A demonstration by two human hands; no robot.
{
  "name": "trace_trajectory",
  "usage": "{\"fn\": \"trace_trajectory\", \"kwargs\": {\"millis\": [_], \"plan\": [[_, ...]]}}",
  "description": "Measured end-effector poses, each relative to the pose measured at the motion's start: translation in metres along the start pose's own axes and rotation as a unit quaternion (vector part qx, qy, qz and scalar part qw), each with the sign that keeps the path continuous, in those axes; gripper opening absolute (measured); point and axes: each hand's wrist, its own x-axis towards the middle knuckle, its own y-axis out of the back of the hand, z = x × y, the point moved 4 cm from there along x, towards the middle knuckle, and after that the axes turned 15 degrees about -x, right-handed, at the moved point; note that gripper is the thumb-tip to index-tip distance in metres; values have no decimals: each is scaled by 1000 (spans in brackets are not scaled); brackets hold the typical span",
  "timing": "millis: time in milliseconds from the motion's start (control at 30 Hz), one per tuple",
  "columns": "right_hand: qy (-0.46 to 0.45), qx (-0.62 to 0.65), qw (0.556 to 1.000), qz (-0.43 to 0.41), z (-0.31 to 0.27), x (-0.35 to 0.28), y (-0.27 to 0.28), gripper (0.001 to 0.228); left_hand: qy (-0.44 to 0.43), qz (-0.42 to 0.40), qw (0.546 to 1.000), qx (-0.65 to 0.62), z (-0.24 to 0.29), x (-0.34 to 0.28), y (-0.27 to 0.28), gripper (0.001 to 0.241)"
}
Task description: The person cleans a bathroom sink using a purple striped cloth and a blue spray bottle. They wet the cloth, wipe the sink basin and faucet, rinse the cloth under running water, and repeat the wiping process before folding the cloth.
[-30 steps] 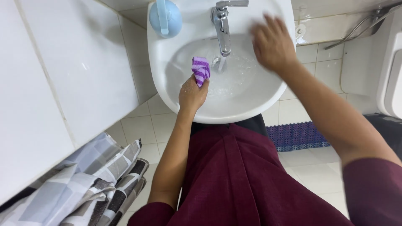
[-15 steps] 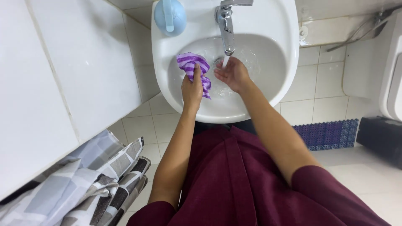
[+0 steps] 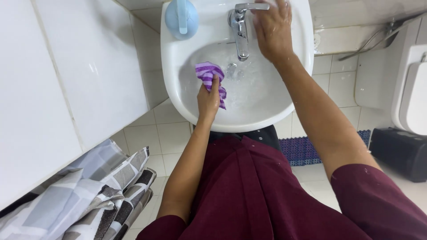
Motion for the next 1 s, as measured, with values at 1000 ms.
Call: {"fn": "trace_trajectory", "kwargs": {"millis": [1000], "plan": [[140,-368,903,-168,43,-99,50,31,-292,-29,865,407,34,-45,16,42]]}}
